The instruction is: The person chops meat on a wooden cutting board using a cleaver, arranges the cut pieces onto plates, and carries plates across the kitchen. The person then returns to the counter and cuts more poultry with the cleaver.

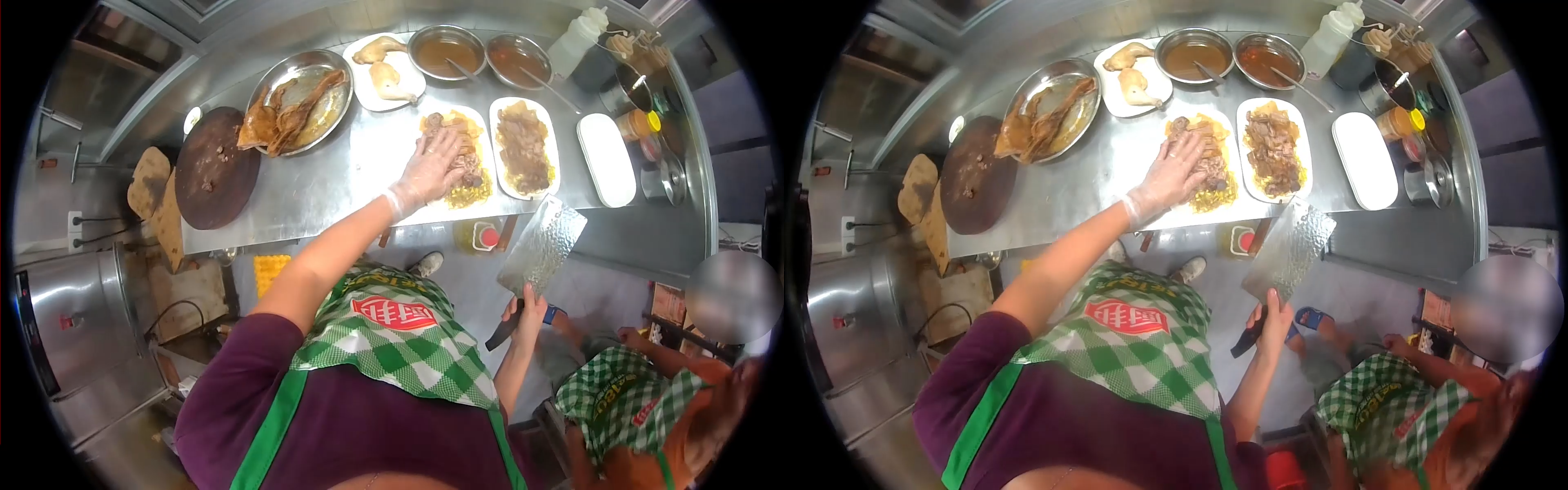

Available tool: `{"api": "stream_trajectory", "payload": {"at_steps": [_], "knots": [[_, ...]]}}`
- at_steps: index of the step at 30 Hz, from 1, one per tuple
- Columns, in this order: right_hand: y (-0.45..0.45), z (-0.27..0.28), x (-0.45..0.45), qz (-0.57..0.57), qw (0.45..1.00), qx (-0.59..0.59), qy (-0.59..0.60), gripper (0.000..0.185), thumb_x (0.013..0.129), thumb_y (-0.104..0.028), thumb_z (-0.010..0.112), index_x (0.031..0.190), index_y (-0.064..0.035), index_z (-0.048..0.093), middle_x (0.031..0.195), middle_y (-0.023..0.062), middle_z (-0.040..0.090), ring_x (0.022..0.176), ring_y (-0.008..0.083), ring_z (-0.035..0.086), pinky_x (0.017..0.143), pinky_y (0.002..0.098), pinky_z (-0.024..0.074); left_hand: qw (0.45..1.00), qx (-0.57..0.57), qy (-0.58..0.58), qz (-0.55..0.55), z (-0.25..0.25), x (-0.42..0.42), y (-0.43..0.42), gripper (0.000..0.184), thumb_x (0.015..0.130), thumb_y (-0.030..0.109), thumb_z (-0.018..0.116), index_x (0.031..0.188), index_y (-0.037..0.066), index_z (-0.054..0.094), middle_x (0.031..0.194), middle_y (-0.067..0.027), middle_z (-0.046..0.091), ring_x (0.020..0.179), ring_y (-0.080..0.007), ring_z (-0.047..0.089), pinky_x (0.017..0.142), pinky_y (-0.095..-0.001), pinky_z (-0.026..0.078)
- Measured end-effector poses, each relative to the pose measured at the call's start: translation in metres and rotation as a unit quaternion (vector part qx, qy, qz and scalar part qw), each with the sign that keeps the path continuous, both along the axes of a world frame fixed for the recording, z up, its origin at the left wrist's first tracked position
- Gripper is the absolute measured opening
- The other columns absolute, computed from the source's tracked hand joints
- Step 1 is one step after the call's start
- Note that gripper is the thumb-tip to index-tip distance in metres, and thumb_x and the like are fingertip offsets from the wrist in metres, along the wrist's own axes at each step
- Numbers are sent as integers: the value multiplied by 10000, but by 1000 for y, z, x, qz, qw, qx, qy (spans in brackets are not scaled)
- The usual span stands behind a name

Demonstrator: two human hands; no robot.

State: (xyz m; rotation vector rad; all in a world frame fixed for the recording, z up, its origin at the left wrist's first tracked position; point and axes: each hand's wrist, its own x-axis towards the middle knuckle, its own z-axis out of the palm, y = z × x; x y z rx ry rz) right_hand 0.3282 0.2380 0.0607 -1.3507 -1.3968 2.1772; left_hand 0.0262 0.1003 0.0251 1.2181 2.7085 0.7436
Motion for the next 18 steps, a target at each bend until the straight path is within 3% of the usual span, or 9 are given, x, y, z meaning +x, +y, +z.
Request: {"api": "stream_trajectory", "payload": {"at_steps": [2, 5, 7, 9, 14, 15, 18], "knots": [[-8, 7, 0, -11, 1000, 5, -5, 240, 902, -244, 558, 913, -6, 535, 494, 36, 428, 350, 153, 443, 331, 262, 364, 999, -14, -13, -38, -3, -7, -2, 615, 900, 323, 476, 1381, -4, 280, 1456, -198, 243, 1371, -325, 182, 1103, -491, 139], [-28, 16, -3, -21, 1000, 14, -6, 227, 900, -234, 560, 911, -9, 534, 496, 33, 429, 353, 148, 443, 330, 260, 367, 993, 83, -85, 21, 22, -14, -19, 566, 920, 308, 459, 1384, 27, 296, 1456, -178, 261, 1367, -318, 196, 1100, -505, 133], [-44, 19, -6, -29, 999, 24, -4, 224, 900, -231, 561, 909, -10, 535, 497, 31, 430, 354, 145, 441, 330, 257, 369, 982, 151, -111, -5, 42, -22, -54, 491, 920, 270, 464, 1341, 33, 377, 1417, -174, 335, 1331, -314, 284, 1095, -471, 192], [-64, 22, -18, -14, 999, 45, -9, 183, 907, -227, 551, 843, -57, 527, 485, 34, 441, 339, 146, 431, 320, 266, 371, 974, 187, -123, 39, 37, -28, -99, 447, 896, 226, 477, 1297, 34, 439, 1345, -169, 429, 1249, -325, 383, 1073, -402, 261], [-145, 39, -78, 87, 995, 30, -33, 194, 899, -221, 569, 843, -39, 535, 497, 22, 445, 353, 123, 432, 330, 256, 371, 956, 212, -62, 194, 44, -61, -256, 361, 901, 195, 499, 1215, 19, 519, 1265, -157, 498, 1191, -289, 448, 1029, -372, 325], [-164, 38, -92, 132, 990, 28, -30, 215, 895, -235, 580, 848, -26, 561, 501, 5, 452, 360, 104, 429, 341, 245, 356, 954, 184, -35, 233, 59, -65, -286, 340, 898, 168, 504, 1205, 25, 532, 1242, -153, 516, 1181, -288, 456, 1026, -369, 327], [-217, 33, -140, 250, 968, 19, -16, 258, 894, -256, 583, 806, -13, 588, 506, -27, 457, 374, 65, 420, 353, 229, 335, 944, 120, 80, 296, 34, -92, -388, 326, 867, 107, 528, 1179, 13, 544, 1207, -149, 542, 1154, -297, 473, 1008, -388, 338]]}}
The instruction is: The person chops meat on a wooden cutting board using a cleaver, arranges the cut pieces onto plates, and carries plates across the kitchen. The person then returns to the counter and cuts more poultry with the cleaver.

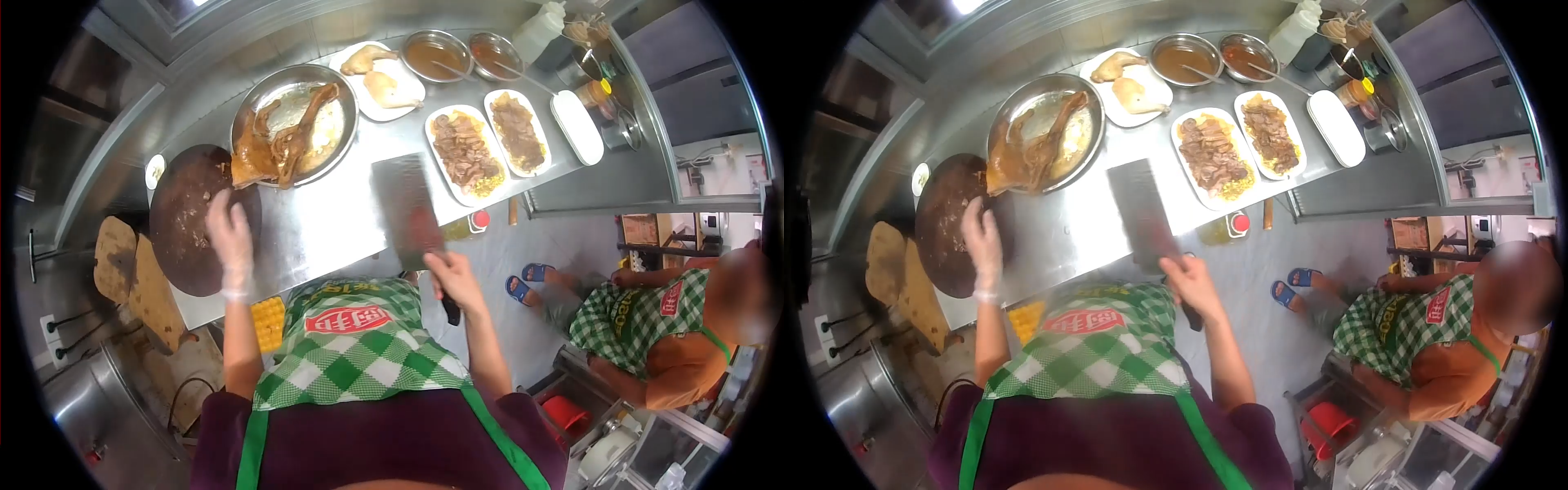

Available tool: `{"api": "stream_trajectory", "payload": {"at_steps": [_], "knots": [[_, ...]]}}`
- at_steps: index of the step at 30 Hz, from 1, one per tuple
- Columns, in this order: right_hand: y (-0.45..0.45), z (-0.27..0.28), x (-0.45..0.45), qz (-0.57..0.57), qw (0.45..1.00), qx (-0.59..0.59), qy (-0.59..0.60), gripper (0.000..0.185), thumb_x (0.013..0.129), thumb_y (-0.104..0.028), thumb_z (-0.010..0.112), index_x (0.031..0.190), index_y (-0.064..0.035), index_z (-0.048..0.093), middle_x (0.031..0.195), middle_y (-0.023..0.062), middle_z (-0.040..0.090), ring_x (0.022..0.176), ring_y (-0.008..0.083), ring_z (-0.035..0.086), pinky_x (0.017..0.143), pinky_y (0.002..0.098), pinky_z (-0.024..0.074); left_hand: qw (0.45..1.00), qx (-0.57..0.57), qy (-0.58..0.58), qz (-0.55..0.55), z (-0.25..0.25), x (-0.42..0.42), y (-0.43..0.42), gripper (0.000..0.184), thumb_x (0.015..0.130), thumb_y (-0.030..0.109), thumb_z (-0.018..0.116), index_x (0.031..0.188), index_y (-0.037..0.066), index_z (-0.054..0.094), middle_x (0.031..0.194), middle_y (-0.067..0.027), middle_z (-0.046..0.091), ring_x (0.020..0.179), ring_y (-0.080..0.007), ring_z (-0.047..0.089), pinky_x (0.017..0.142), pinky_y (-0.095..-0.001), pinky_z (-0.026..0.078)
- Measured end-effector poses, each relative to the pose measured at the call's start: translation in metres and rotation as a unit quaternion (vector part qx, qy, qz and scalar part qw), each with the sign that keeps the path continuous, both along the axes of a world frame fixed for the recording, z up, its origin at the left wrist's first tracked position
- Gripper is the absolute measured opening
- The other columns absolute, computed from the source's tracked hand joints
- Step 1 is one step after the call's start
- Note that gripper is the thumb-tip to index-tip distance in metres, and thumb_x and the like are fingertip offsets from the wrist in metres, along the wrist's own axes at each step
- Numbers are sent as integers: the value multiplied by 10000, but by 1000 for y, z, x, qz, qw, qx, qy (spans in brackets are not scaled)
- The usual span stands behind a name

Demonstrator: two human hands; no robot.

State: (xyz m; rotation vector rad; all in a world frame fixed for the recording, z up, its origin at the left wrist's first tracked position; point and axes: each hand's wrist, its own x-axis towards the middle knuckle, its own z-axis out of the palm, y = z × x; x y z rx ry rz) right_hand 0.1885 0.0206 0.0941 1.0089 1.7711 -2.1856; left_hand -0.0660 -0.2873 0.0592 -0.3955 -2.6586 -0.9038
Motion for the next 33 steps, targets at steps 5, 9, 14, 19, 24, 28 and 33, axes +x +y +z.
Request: {"api": "stream_trajectory", "payload": {"at_steps": [5, 9, 14, 19, 24, 28, 33], "knots": [[-67, 3, -50, 128, 991, 31, 4, 287, 901, -258, 559, 926, 23, 610, 536, -21, 473, 399, 65, 441, 357, 225, 349, 964, -238, 47, 109, 2, -9, -95, 438, 867, 210, 565, 1240, -1, 476, 1258, -191, 488, 1141, -357, 461, 985, -419, 341], [-80, -1, -57, 159, 987, 29, -21, 299, 901, -251, 554, 1017, 18, 614, 554, -6, 495, 404, 71, 453, 365, 227, 366, 967, -225, -24, 120, -36, -13, -126, 493, 884, 256, 544, 1285, -6, 429, 1301, -218, 441, 1188, -384, 410, 1012, -441, 306], [-72, 7, -58, 148, 987, 51, -35, 305, 896, -251, 560, 1030, 19, 608, 541, -6, 488, 388, 72, 442, 366, 229, 361, 988, -129, -37, 70, -50, -5, -130, 543, 891, 280, 543, 1315, -19, 385, 1320, -234, 413, 1231, -376, 364, 1034, -443, 290], [-59, 3, -44, 97, 994, 33, -31, 271, 910, -247, 556, 950, 18, 592, 504, -30, 440, 369, 57, 406, 361, 223, 334, 993, -65, -46, 93, -48, -3, -108, 456, 855, 171, 597, 1257, -1, 468, 1265, -201, 479, 1161, -341, 440, 994, -399, 346], [-46, -1, -33, 47, 998, 25, -45, 243, 911, -255, 560, 821, -29, 553, 492, -13, 426, 356, 74, 398, 341, 230, 333, 969, -183, 8, 165, -40, 1, -100, 315, 839, 187, 611, 1113, 36, 579, 1111, -133, 568, 994, -330, 525, 888, -420, 417], [-32, -9, -26, 36, 999, -2, -26, 245, 898, -237, 580, 856, 5, 580, 503, 1, 471, 348, 87, 419, 341, 229, 335, 975, -119, -38, 182, -36, 3, -104, 285, 842, 211, 609, 1085, 65, 585, 992, -137, 557, 947, -313, 548, 813, -385, 455], [-29, -3, -35, 6, 998, -19, -54, 213, 903, -219, 566, 837, -17, 549, 496, 20, 460, 334, 115, 431, 328, 236, 344, 984, 9, -54, 172, -29, -4, -109, 204, 840, 158, 604, 986, 17, 621, 962, -157, 584, 893, -316, 589, 799, -358, 463]]}}
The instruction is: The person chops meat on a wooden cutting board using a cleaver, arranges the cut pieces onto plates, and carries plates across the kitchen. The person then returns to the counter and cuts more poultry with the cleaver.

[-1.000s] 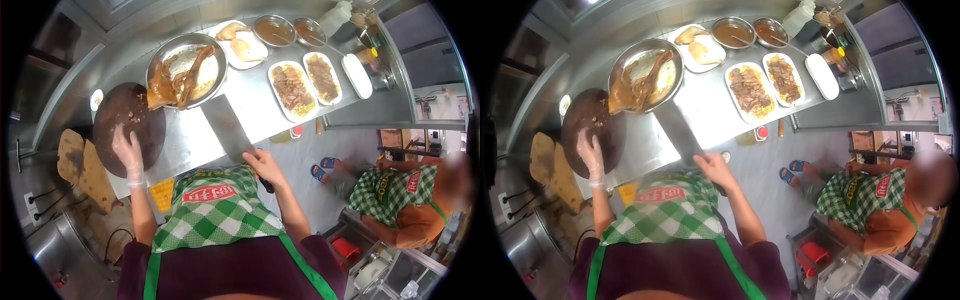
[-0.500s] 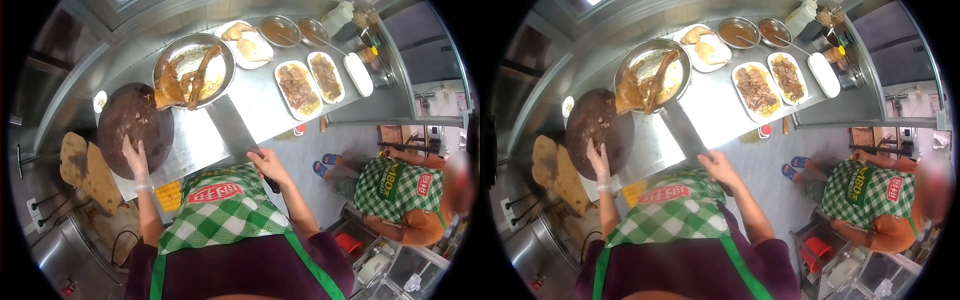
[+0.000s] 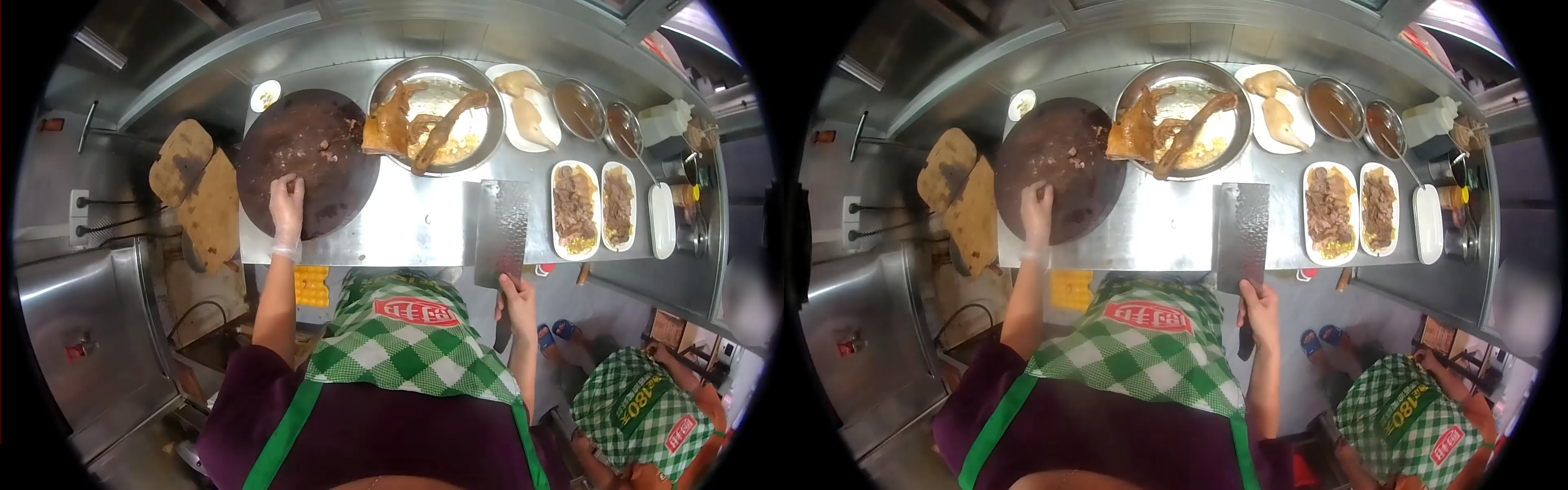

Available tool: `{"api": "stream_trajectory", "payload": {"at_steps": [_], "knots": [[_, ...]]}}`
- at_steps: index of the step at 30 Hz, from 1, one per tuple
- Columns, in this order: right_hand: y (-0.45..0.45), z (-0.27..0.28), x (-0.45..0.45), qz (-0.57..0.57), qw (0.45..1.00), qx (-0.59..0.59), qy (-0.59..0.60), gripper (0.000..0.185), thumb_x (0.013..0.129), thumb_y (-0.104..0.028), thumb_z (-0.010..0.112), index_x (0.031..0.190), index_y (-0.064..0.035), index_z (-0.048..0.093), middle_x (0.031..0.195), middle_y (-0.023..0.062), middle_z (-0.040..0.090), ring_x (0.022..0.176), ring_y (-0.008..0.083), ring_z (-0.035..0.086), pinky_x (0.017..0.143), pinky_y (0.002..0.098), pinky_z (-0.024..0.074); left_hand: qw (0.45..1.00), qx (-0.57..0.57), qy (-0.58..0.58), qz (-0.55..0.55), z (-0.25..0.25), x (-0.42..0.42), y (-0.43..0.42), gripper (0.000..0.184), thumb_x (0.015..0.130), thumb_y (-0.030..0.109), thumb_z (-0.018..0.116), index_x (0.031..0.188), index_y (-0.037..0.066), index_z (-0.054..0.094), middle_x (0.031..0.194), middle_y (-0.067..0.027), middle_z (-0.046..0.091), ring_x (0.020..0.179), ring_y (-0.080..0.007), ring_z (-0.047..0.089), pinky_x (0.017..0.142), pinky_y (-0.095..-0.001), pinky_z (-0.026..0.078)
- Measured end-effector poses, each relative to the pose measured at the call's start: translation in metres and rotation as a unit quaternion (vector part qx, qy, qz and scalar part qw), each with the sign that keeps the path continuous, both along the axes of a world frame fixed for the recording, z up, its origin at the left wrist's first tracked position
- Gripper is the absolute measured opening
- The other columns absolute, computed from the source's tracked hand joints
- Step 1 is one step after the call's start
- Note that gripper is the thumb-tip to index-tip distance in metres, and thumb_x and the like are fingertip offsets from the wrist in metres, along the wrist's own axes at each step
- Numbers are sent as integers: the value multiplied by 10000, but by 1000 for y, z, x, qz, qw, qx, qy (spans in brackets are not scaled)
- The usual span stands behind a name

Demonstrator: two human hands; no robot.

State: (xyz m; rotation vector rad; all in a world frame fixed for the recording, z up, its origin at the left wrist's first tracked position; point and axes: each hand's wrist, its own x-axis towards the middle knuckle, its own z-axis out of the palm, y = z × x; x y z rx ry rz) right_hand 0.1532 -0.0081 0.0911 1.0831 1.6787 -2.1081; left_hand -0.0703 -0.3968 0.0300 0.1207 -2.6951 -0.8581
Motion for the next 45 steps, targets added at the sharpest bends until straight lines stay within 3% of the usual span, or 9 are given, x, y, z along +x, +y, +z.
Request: {"api": "stream_trajectory", "payload": {"at_steps": [9, 14, 23, 27, 30, 33, 36, 40, 45], "knots": [[-4, 2, -5, -25, 1000, 5, 17, 211, 907, -211, 557, 838, -12, 546, 493, 33, 462, 337, 128, 440, 332, 243, 346, 963, 201, 44, -175, 28, -59, 118, 159, 810, 116, 640, 948, 37, 636, 834, -120, 586, 778, -228, 592, 726, -313, 470], [-7, -5, 13, -56, 998, 15, 17, 241, 901, -249, 566, 844, -15, 567, 491, 41, 458, 333, 142, 437, 320, 253, 355, 902, 295, -125, -291, 44, -109, 185, 283, 906, 231, 542, 1066, 12, 624, 971, -67, 627, 860, -139, 576, 779, -276, 462], [-6, -10, 39, -129, 992, 8, 5, 257, 901, -232, 563, 967, 15, 577, 503, 27, 449, 350, 120, 423, 339, 235, 339, 907, 18, -330, -261, 23, -204, 169, 374, 866, 306, 542, 1031, -19, 625, 935, -133, 658, 858, -218, 606, 780, -333, 462], [-3, -10, 37, -129, 991, 21, 14, 255, 904, -245, 563, 835, 1, 573, 488, 39, 455, 330, 137, 426, 315, 248, 348, 829, 288, -453, -157, 28, -182, 173, 312, 889, 278, 505, 985, 1, 611, 875, -53, 631, 797, -172, 593, 731, -311, 465], [2, -8, 35, -121, 992, 14, 22, 247, 905, -238, 560, 862, 5, 573, 491, 34, 450, 336, 131, 428, 321, 243, 344, 797, 305, -481, -201, 33, -183, 170, 316, 922, 370, 469, 965, 91, 610, 887, -4, 628, 729, -120, 532, 696, -250, 406], [6, -8, 33, -97, 995, 5, 23, 230, 909, -218, 550, 911, 11, 575, 501, 27, 450, 352, 119, 432, 337, 231, 338, 858, 296, -366, -207, 62, -158, 147, 315, 949, 359, 420, 972, 104, 604, 848, 25, 608, 727, -99, 492, 691, -231, 372], [10, -7, 20, -57, 998, 5, 37, 217, 911, -211, 548, 878, 2, 565, 500, 26, 451, 353, 118, 435, 341, 236, 343, 889, 382, -251, -19, 105, -103, 118, 315, 970, 338, 372, 957, 104, 583, 801, 41, 582, 721, -64, 489, 662, -216, 355], [2, 1, -26, 76, 993, 37, 84, 208, 915, -200, 537, 810, -21, 524, 501, 21, 448, 365, 109, 439, 349, 238, 352, 762, 641, -40, 81, 86, -39, 49, 293, 986, 342, 360, 974, 118, 547, 880, 18, 568, 799, -86, 487, 720, -248, 364], [-56, 24, -96, 250, 947, 99, 174, 255, 931, -208, 499, 752, -27, 507, 499, -6, 442, 381, 86, 434, 355, 228, 349, 663, 712, 93, 212, 36, 11, -6, 182, 983, 276, 401, 1001, 128, 506, 893, 13, 564, 861, -99, 511, 810, -281, 373]]}}
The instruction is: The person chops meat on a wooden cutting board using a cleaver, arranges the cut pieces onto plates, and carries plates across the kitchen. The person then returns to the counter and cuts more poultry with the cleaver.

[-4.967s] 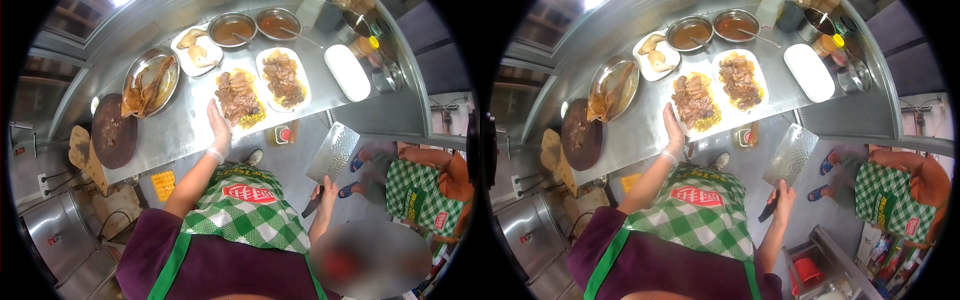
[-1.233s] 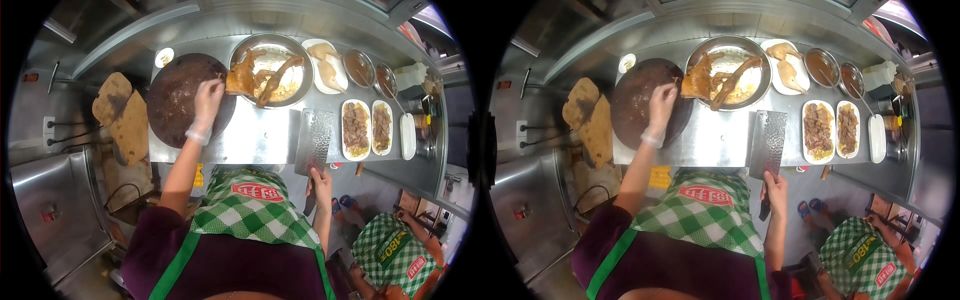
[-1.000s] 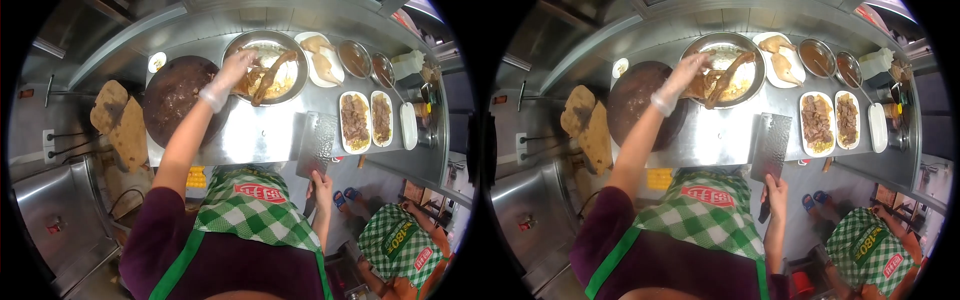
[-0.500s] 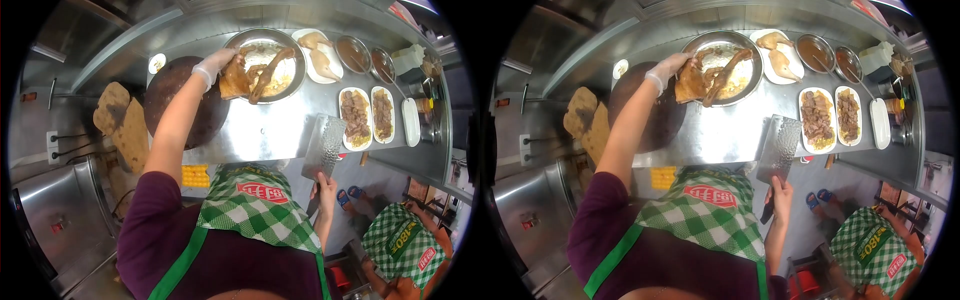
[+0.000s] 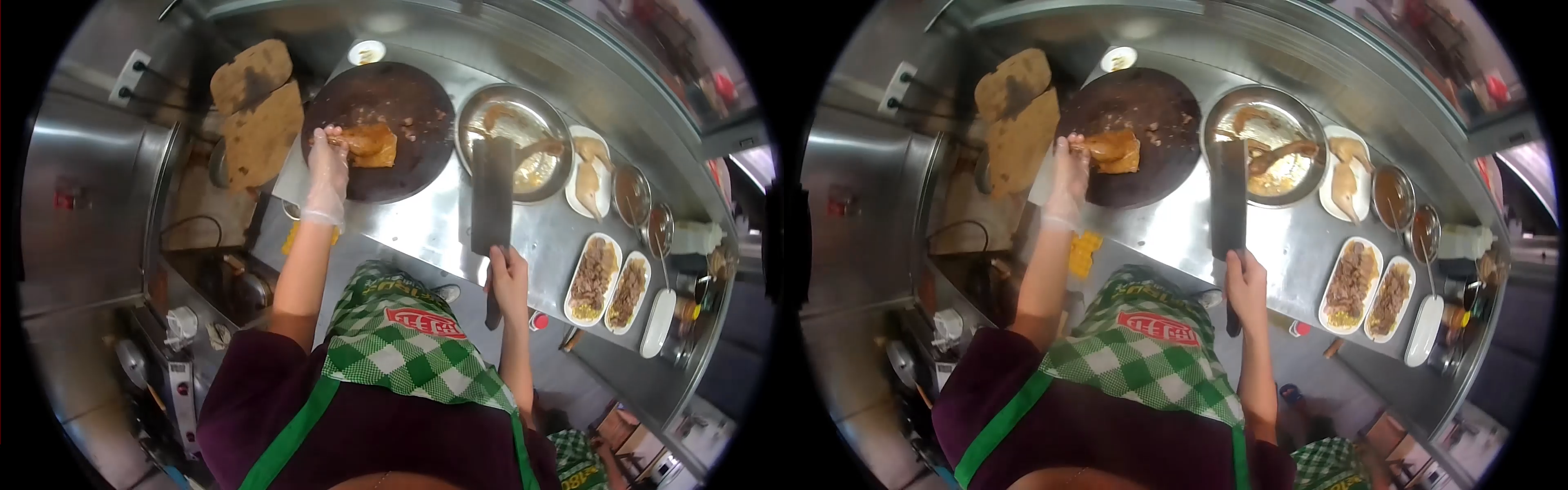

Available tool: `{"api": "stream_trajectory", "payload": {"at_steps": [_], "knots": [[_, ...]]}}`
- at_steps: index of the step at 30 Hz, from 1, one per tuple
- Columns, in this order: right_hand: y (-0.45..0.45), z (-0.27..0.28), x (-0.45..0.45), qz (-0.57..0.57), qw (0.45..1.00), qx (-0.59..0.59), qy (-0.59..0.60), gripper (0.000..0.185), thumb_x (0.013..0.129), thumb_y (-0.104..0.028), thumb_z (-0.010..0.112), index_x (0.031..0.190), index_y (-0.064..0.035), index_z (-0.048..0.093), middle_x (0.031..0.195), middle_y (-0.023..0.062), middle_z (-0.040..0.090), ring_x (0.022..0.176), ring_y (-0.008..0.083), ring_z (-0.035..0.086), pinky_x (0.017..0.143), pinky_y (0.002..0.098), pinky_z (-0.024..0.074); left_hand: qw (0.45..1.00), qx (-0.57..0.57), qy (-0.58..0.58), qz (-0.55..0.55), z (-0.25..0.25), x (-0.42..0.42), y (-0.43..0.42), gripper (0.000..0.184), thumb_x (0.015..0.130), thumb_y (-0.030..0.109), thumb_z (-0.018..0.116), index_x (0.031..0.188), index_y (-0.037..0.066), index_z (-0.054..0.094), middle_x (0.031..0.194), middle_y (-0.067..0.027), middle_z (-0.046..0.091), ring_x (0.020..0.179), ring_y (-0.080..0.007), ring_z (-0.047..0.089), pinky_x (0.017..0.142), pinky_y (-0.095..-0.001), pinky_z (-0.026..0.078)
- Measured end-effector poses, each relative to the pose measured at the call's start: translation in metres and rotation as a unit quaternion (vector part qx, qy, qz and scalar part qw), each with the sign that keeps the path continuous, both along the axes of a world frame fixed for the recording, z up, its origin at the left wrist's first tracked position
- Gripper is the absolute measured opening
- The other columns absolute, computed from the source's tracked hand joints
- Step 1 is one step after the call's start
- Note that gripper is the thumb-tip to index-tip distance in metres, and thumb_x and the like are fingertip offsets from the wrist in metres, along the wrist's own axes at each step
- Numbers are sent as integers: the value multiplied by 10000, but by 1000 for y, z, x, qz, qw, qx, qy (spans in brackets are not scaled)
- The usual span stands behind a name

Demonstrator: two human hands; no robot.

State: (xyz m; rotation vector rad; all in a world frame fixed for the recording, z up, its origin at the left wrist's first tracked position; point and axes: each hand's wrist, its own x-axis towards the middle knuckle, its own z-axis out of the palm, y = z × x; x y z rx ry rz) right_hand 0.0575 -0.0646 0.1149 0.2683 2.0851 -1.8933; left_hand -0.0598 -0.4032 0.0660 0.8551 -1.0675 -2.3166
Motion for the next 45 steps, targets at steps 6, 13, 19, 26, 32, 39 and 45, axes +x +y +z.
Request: {"api": "stream_trajectory", "payload": {"at_steps": [6, 13, 19, 26, 32, 39, 45], "knots": [[-96, -25, -40, 75, 977, 172, 104, 271, 928, -225, 493, 812, 10, 560, 507, 37, 484, 412, 107, 481, 384, 279, 387, 988, 74, -50, -125, -41, 45, -60, 206, 947, 275, 478, 1042, 111, 559, 947, 13, 581, 861, -102, 519, 816, -244, 403], [-181, 7, -77, 127, 907, 365, 167, 254, 907, -223, 493, 846, 7, 581, 615, 249, 562, 612, 450, 549, 562, 496, 418, 730, -616, -112, -273, 10, 37, -90, 300, 897, 323, 529, 941, 52, 651, 849, -112, 647, 791, -219, 624, 729, -318, 469], [-204, 9, -82, 167, 870, 441, 142, 245, 899, -216, 494, 821, 3, 572, 653, 261, 577, 641, 447, 566, 599, 523, 433, 611, -611, -209, -458, 15, 27, -93, 368, 903, 405, 474, 919, 92, 667, 862, -149, 644, 818, -325, 607, 723, -397, 458], [-189, 5, -83, 106, 938, 322, 70, 252, 900, -221, 498, 853, 3, 605, 640, 234, 580, 679, 399, 600, 603, 459, 446, 618, -652, -149, -413, 12, 32, -95, 348, 889, 389, 513, 894, 73, 658, 750, -160, 619, 740, -327, 603, 665, -393, 455], [-154, 4, -55, 5, 971, 238, -6, 260, 905, -219, 524, 852, 25, 593, 509, 156, 479, 458, 247, 503, 496, 367, 405, 711, -589, -96, -372, -3, 22, -102, 340, 870, 372, 556, 839, 46, 647, 724, -152, 614, 700, -343, 587, 619, -409, 445], [-184, 20, -68, 67, 907, 381, 167, 227, 885, -200, 516, 844, 8, 596, 638, 246, 578, 636, 429, 582, 601, 490, 457, 637, -676, -85, -361, 10, 28, -94, 285, 855, 353, 569, 843, 88, 673, 752, -136, 622, 728, -315, 597, 627, -412, 452], [-218, 6, -93, 167, 870, 446, 125, 263, 903, -217, 455, 820, 0, 577, 668, 243, 602, 671, 419, 600, 637, 493, 477, 608, -682, -115, -389, 21, 27, -97, 255, 859, 311, 590, 874, 73, 679, 819, -140, 643, 762, -322, 603, 676, -394, 463]]}}
